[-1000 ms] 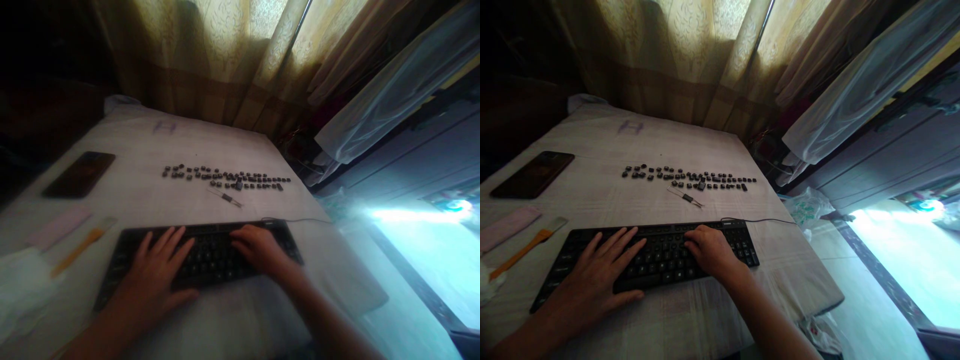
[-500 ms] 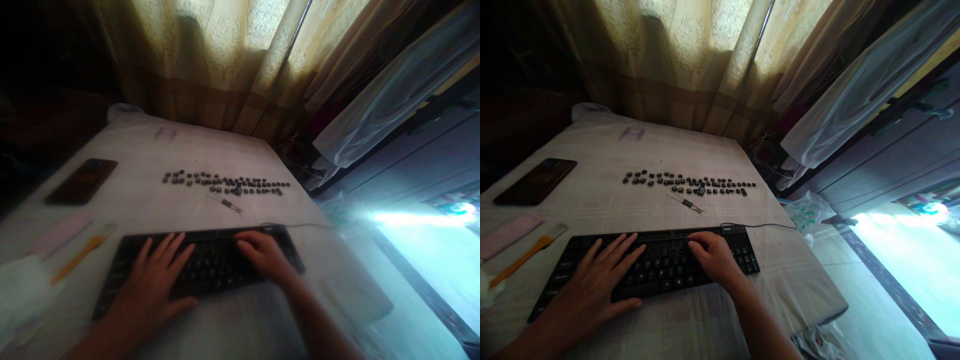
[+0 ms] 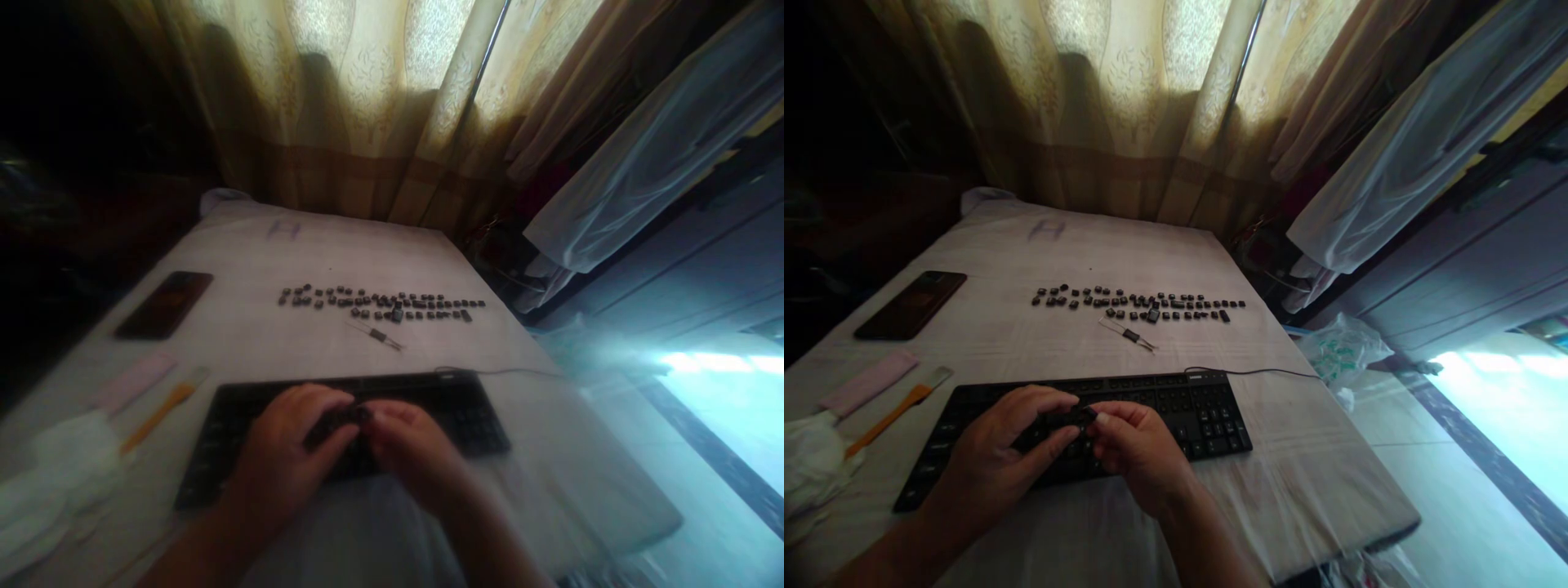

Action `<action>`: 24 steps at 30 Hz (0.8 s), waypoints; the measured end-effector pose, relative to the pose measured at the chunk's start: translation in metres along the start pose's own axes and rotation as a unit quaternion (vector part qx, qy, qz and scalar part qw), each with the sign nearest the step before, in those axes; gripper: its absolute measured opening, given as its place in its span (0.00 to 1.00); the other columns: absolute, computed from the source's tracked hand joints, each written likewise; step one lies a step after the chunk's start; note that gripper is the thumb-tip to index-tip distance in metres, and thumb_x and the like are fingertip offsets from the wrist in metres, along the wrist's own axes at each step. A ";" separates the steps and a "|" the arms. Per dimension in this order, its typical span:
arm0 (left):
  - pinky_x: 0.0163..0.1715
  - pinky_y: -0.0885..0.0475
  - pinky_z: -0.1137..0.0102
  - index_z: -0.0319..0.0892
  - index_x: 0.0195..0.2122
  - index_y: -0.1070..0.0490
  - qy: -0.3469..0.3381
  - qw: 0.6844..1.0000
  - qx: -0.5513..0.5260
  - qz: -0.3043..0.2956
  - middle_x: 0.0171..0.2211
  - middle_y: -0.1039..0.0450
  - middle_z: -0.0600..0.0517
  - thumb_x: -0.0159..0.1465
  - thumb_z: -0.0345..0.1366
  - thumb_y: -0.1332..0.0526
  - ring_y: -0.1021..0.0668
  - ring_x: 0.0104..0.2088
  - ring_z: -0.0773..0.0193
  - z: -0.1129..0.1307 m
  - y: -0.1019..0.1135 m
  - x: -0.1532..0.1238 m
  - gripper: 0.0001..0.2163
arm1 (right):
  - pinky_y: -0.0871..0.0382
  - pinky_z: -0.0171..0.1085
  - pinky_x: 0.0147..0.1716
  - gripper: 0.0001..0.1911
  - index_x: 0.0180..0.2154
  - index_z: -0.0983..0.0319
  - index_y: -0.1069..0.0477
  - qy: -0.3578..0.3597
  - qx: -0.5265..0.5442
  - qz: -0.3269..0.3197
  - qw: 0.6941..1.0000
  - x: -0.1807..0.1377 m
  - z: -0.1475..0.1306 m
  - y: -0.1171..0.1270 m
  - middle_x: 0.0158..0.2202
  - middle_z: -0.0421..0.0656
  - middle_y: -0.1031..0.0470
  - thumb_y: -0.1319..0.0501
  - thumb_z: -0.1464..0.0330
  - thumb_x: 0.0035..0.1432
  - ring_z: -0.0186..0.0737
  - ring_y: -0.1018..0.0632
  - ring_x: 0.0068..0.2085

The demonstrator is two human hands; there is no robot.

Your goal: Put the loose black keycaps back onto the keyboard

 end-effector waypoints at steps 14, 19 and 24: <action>0.36 0.23 0.70 0.46 0.38 0.25 0.030 0.997 -0.066 -0.019 0.33 0.21 0.53 0.64 0.37 0.39 0.20 0.34 0.64 0.003 -0.015 -0.004 0.04 | 0.43 0.29 0.21 0.19 0.34 0.64 0.20 0.038 -0.056 0.043 0.997 -0.006 0.003 0.007 0.22 0.38 0.28 0.27 0.57 0.44 0.28 0.32 0.23; 0.35 0.23 0.70 0.45 0.41 0.25 0.004 0.999 -0.053 -0.008 0.34 0.21 0.52 0.66 0.38 0.40 0.19 0.34 0.65 0.001 -0.016 -0.007 0.06 | 0.42 0.29 0.20 0.17 0.34 0.62 0.20 0.054 -0.080 0.045 0.994 -0.008 -0.002 0.005 0.22 0.38 0.27 0.27 0.58 0.44 0.28 0.32 0.22; 0.36 0.24 0.72 0.45 0.42 0.26 -0.026 0.999 -0.038 -0.008 0.35 0.21 0.53 0.67 0.38 0.41 0.20 0.35 0.66 0.003 -0.015 -0.009 0.07 | 0.35 0.32 0.24 0.18 0.40 0.58 0.19 0.088 -0.111 0.055 0.988 -0.010 -0.006 0.008 0.29 0.41 0.22 0.28 0.62 0.44 0.32 0.28 0.26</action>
Point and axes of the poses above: each hand's wrist, its own x-axis towards the middle knuckle, its own y-axis out of the back of the hand, z = x × y, the point moved 5 cm from there along x, towards the middle knuckle
